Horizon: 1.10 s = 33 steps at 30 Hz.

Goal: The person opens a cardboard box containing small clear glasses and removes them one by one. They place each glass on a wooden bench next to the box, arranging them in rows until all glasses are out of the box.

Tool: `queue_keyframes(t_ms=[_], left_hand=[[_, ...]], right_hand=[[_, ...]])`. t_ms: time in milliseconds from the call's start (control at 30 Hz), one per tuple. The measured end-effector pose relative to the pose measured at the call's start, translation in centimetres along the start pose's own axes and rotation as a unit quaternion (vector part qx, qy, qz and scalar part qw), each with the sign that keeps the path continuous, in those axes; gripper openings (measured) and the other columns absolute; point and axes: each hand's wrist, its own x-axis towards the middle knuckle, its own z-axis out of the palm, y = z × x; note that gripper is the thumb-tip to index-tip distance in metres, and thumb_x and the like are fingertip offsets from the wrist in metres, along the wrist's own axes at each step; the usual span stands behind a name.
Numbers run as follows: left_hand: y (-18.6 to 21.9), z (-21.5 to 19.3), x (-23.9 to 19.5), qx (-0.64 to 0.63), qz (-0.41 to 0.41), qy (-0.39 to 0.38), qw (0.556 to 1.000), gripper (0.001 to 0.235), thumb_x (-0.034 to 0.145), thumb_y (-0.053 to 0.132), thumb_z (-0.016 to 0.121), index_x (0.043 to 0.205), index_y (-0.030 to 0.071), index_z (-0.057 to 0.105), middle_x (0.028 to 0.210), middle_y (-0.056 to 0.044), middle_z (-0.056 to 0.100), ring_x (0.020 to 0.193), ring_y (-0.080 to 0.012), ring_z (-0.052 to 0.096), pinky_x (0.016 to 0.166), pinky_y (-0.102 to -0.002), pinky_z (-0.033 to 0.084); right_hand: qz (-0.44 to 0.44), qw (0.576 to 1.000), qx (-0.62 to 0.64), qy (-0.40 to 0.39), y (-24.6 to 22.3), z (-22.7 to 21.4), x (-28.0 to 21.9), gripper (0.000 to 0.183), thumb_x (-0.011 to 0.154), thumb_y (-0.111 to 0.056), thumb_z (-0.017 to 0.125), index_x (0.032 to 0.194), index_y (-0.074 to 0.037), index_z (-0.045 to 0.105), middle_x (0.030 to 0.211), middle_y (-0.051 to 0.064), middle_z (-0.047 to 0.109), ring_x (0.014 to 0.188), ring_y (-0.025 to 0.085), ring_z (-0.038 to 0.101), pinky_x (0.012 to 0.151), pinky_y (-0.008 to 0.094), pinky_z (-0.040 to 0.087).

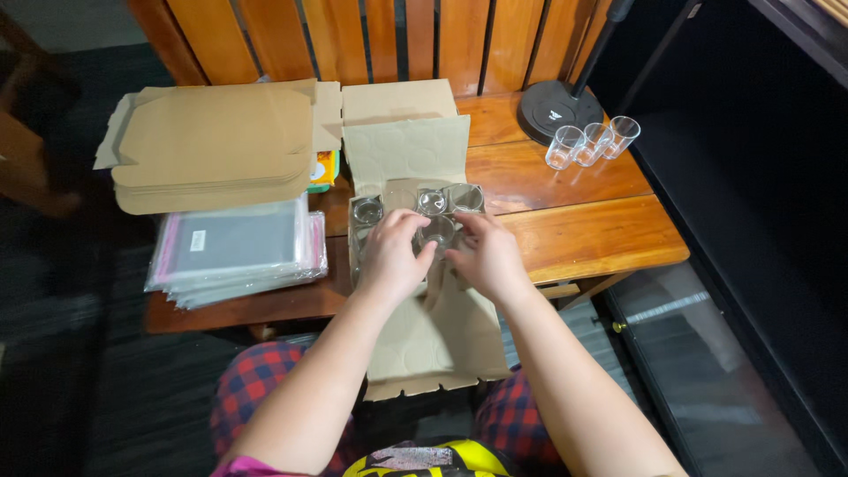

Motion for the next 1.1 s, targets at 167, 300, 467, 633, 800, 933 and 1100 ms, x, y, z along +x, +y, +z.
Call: queue_keyframes(t_ms=[167, 300, 467, 633, 800, 933, 1100], left_hand=[[-1.3, 1.5, -0.6, 0.066, 0.013, 0.015, 0.998, 0.045, 0.075, 0.027, 0.086, 0.116, 0.015, 0.073, 0.118, -0.004, 0.063, 0.115, -0.0284, 0.064, 0.098, -0.045, 0.05], [-1.2, 1.6, -0.7, 0.085, 0.021, 0.032, 0.996, 0.048, 0.074, 0.029, 0.086, 0.117, 0.014, 0.072, 0.121, -0.007, 0.063, 0.118, -0.0303, 0.062, 0.097, -0.046, 0.05], [-0.6, 0.9, -0.8, 0.079, -0.007, 0.006, 0.997, 0.051, 0.077, 0.03, 0.083, 0.122, 0.012, 0.069, 0.127, -0.009, 0.06, 0.124, -0.0318, 0.058, 0.102, -0.047, 0.048], [0.7, -0.8, -0.6, 0.058, -0.042, -0.053, 0.996, 0.05, 0.082, 0.03, 0.079, 0.127, 0.01, 0.068, 0.13, -0.01, 0.057, 0.13, -0.0309, 0.054, 0.108, -0.046, 0.043], [0.7, -0.6, -0.8, 0.07, -0.033, -0.045, 0.996, 0.053, 0.08, 0.029, 0.079, 0.127, 0.008, 0.067, 0.129, -0.011, 0.056, 0.128, -0.031, 0.053, 0.108, -0.047, 0.043], [0.9, -0.6, -0.8, 0.074, -0.034, -0.05, 0.995, 0.055, 0.077, 0.029, 0.08, 0.125, 0.006, 0.065, 0.13, -0.013, 0.054, 0.129, -0.0332, 0.052, 0.11, -0.05, 0.043], [1.3, -1.2, -0.6, 0.074, -0.051, -0.08, 0.993, 0.055, 0.077, 0.029, 0.078, 0.126, 0.007, 0.064, 0.131, -0.012, 0.053, 0.13, -0.0325, 0.05, 0.111, -0.049, 0.041]], right_hand=[[-0.02, 0.993, -0.108, -0.038, -0.3, 2.2, 0.0, 0.075, 0.07, -0.019, 0.088, 0.139, -0.009, 0.062, 0.133, 0.015, 0.06, 0.119, 0.036, 0.068, 0.101, 0.044, 0.059], [-0.016, 0.99, -0.136, -0.041, -1.1, 3.0, 0.0, 0.074, 0.073, -0.013, 0.084, 0.141, -0.004, 0.059, 0.134, 0.02, 0.058, 0.12, 0.042, 0.066, 0.1, 0.047, 0.058], [-0.028, 0.992, -0.124, -0.02, -1.0, 3.2, -0.1, 0.072, 0.073, -0.01, 0.082, 0.14, -0.001, 0.06, 0.132, 0.023, 0.059, 0.119, 0.045, 0.066, 0.099, 0.05, 0.058], [-0.012, 0.992, -0.127, -0.018, -0.7, 3.3, -0.1, 0.071, 0.074, -0.014, 0.082, 0.141, -0.006, 0.06, 0.129, 0.018, 0.061, 0.118, 0.042, 0.067, 0.1, 0.048, 0.057], [0.008, 0.993, -0.116, -0.021, -0.7, 3.3, -0.1, 0.069, 0.075, -0.018, 0.083, 0.14, -0.009, 0.06, 0.128, 0.015, 0.063, 0.118, 0.038, 0.068, 0.099, 0.046, 0.058], [0.022, 0.994, -0.107, -0.025, -0.7, 3.2, -0.1, 0.068, 0.073, -0.017, 0.084, 0.137, -0.01, 0.06, 0.123, 0.015, 0.063, 0.117, 0.039, 0.068, 0.1, 0.047, 0.057], [0.036, 0.993, -0.111, -0.035, -0.7, 3.2, 0.1, 0.067, 0.071, -0.02, 0.086, 0.133, -0.013, 0.061, 0.12, 0.012, 0.064, 0.115, 0.037, 0.069, 0.099, 0.047, 0.057]])
